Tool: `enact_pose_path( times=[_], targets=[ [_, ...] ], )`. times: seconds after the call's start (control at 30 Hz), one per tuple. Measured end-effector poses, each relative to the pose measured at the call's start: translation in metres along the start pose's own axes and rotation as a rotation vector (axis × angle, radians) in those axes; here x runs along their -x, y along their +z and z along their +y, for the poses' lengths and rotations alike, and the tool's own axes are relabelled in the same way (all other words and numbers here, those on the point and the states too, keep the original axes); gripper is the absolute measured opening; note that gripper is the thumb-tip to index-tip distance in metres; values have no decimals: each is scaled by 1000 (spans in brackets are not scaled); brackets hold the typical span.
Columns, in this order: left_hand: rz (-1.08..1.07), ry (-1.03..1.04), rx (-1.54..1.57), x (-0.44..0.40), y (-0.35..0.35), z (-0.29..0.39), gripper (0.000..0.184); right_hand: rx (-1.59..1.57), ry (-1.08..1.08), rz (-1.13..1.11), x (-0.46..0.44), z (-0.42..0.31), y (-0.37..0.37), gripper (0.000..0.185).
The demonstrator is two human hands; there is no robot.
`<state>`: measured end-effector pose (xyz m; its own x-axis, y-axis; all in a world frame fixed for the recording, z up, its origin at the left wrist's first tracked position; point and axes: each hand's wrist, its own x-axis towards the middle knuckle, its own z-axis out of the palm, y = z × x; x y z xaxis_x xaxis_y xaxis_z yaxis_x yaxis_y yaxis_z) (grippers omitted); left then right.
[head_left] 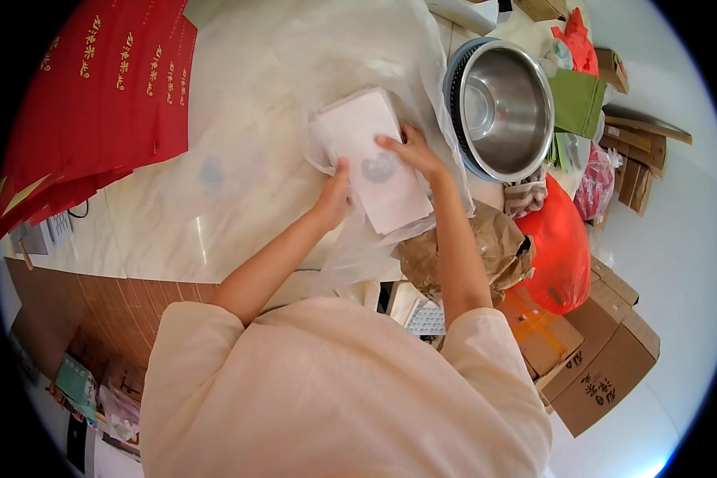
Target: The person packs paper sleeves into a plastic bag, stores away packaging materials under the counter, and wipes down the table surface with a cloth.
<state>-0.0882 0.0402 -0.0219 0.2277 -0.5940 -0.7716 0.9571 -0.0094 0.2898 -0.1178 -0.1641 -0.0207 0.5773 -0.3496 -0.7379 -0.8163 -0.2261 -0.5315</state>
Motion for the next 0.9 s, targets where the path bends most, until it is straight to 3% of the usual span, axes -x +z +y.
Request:
enact_pose_path(
  times=[0.17,0.3,0.37,0.6,0.67,0.7,0.77,0.8,0.87,0.9],
  targets=[
    [-61,31,21,-6,-14,-8,68,107,-26,39,16,-21,1,106],
    [-58,67,41,1,-15,-7,65,11,-107,10,39,-34,12,102],
    [40,71,96,1,-14,-9,63,21,-325,126,54,-38,23,102],
    [154,111,40,11,-7,6,62,91,-320,314,58,-39,42,102],
    [81,18,1,19,-5,16,62,-188,-138,147,53,-32,29,100],
    [86,26,5,14,-15,12,62,-186,-146,140,52,-28,26,100],
    [22,108,-164,-3,-52,-5,64,-476,-93,28,54,-20,23,92],
    [31,114,-162,-2,-68,-7,64,-475,-98,18,57,-17,23,92],
    [-95,248,-515,11,-97,-12,67,-789,-86,-81,65,-12,21,82],
    [-94,246,-517,28,-99,-11,67,-886,-42,-108,68,-7,21,76]
  ],
)
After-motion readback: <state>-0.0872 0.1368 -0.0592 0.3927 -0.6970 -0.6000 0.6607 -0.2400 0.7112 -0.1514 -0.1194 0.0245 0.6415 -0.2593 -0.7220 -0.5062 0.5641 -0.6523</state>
